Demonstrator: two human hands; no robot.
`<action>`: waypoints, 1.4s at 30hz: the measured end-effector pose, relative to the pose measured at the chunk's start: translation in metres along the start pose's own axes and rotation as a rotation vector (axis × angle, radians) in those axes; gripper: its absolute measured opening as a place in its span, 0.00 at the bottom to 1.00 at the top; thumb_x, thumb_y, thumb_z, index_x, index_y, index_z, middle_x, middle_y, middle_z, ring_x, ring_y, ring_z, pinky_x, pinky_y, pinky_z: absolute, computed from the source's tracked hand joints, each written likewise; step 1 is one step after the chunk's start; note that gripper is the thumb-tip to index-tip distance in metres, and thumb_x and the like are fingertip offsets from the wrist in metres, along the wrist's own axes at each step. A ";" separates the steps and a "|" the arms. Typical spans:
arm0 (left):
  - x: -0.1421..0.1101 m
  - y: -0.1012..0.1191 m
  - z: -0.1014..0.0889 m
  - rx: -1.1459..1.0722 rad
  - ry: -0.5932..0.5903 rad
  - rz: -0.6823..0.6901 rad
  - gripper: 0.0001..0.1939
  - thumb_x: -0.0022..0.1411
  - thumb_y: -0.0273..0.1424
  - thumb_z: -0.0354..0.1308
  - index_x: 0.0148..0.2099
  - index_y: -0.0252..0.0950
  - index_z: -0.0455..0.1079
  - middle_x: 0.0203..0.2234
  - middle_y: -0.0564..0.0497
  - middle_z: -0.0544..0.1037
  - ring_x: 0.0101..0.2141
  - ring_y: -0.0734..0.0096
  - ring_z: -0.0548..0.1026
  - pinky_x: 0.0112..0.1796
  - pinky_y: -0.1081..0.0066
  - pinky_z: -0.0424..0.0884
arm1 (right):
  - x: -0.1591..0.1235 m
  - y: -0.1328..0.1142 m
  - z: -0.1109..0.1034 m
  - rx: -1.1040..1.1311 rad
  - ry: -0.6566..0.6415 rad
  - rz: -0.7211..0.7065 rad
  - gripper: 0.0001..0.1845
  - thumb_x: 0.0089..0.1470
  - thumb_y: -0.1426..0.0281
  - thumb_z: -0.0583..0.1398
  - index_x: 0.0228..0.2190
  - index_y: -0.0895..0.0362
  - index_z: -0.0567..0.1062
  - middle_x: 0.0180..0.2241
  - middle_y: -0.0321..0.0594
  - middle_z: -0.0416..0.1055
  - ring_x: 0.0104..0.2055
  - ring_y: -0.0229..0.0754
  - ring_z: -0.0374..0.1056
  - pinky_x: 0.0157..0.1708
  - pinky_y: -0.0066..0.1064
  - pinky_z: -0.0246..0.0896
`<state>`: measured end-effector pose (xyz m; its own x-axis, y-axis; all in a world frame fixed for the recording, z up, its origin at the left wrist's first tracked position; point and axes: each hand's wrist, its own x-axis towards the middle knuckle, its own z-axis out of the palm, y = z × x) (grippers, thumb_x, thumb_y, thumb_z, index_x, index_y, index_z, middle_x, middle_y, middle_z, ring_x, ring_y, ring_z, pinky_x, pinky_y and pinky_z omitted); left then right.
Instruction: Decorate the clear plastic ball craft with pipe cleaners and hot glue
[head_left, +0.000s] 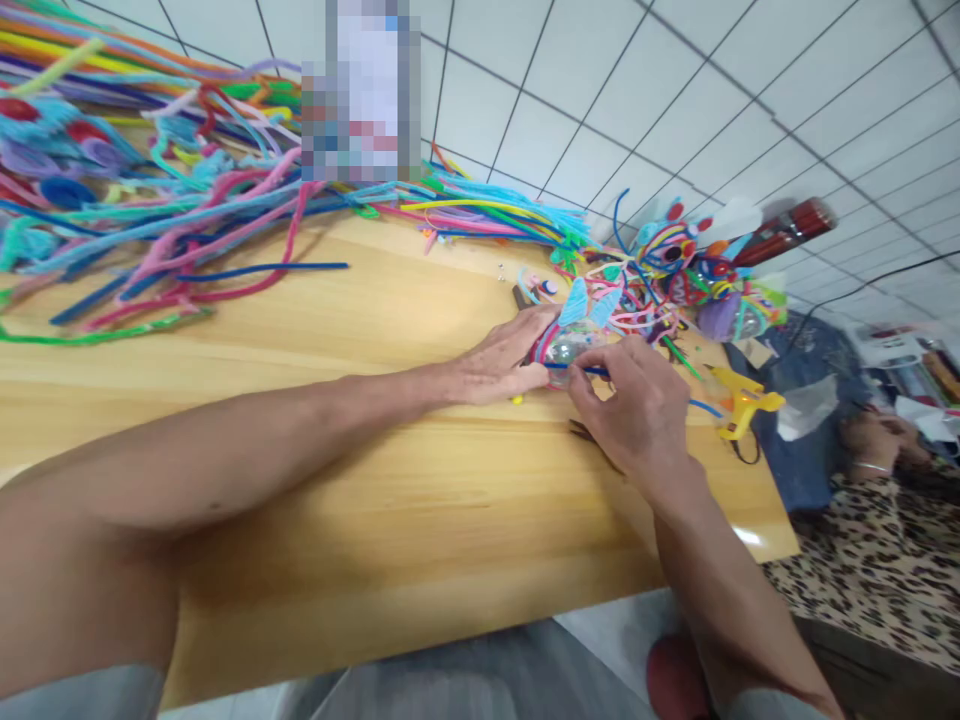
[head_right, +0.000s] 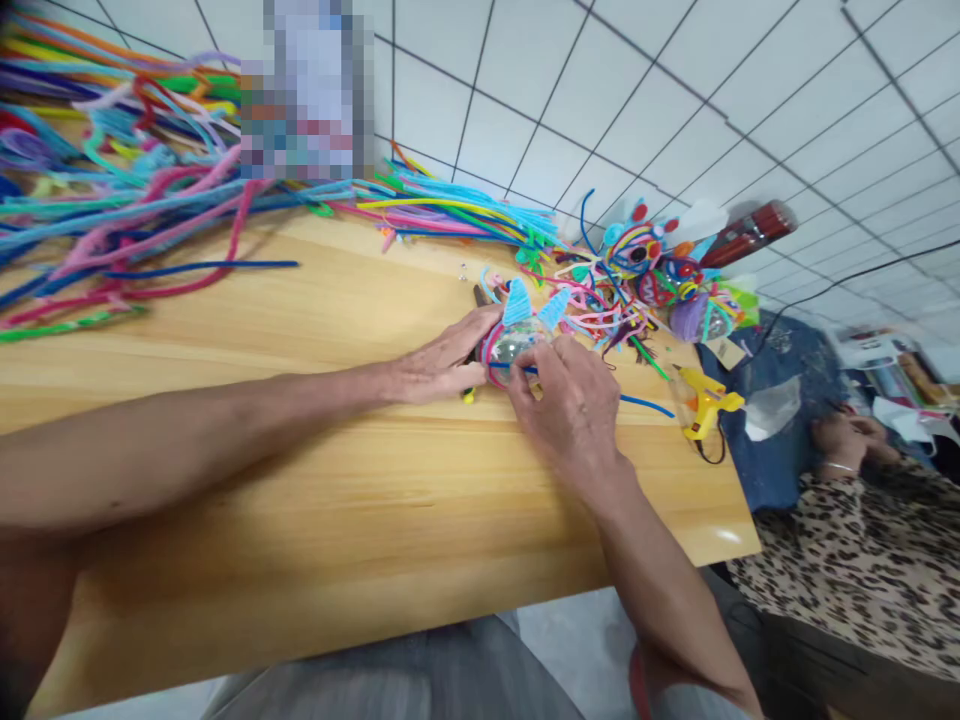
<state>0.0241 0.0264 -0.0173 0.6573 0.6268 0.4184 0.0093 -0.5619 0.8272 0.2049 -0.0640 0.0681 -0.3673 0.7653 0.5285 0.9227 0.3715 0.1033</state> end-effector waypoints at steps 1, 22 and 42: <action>0.000 -0.002 -0.001 -0.013 -0.010 0.010 0.39 0.62 0.39 0.57 0.73 0.38 0.55 0.73 0.37 0.60 0.73 0.44 0.58 0.72 0.43 0.55 | 0.000 0.000 0.000 -0.001 0.010 -0.002 0.07 0.62 0.70 0.62 0.30 0.52 0.75 0.28 0.39 0.73 0.34 0.46 0.69 0.35 0.36 0.59; 0.000 -0.008 0.001 0.040 -0.010 0.028 0.39 0.65 0.40 0.55 0.74 0.33 0.53 0.72 0.33 0.60 0.72 0.46 0.59 0.72 0.46 0.55 | 0.001 0.001 -0.003 0.047 -0.006 0.003 0.06 0.62 0.71 0.63 0.32 0.51 0.76 0.29 0.39 0.76 0.33 0.46 0.71 0.34 0.37 0.61; -0.001 -0.003 0.002 0.057 0.002 0.014 0.40 0.68 0.49 0.55 0.73 0.33 0.54 0.70 0.30 0.64 0.69 0.42 0.64 0.68 0.43 0.62 | -0.001 0.058 -0.005 0.357 -0.071 0.078 0.04 0.62 0.64 0.68 0.35 0.49 0.79 0.36 0.40 0.81 0.42 0.52 0.78 0.45 0.46 0.70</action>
<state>0.0248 0.0262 -0.0209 0.6562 0.6197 0.4305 0.0433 -0.6005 0.7984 0.2591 -0.0463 0.0775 -0.3166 0.8283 0.4623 0.8535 0.4614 -0.2422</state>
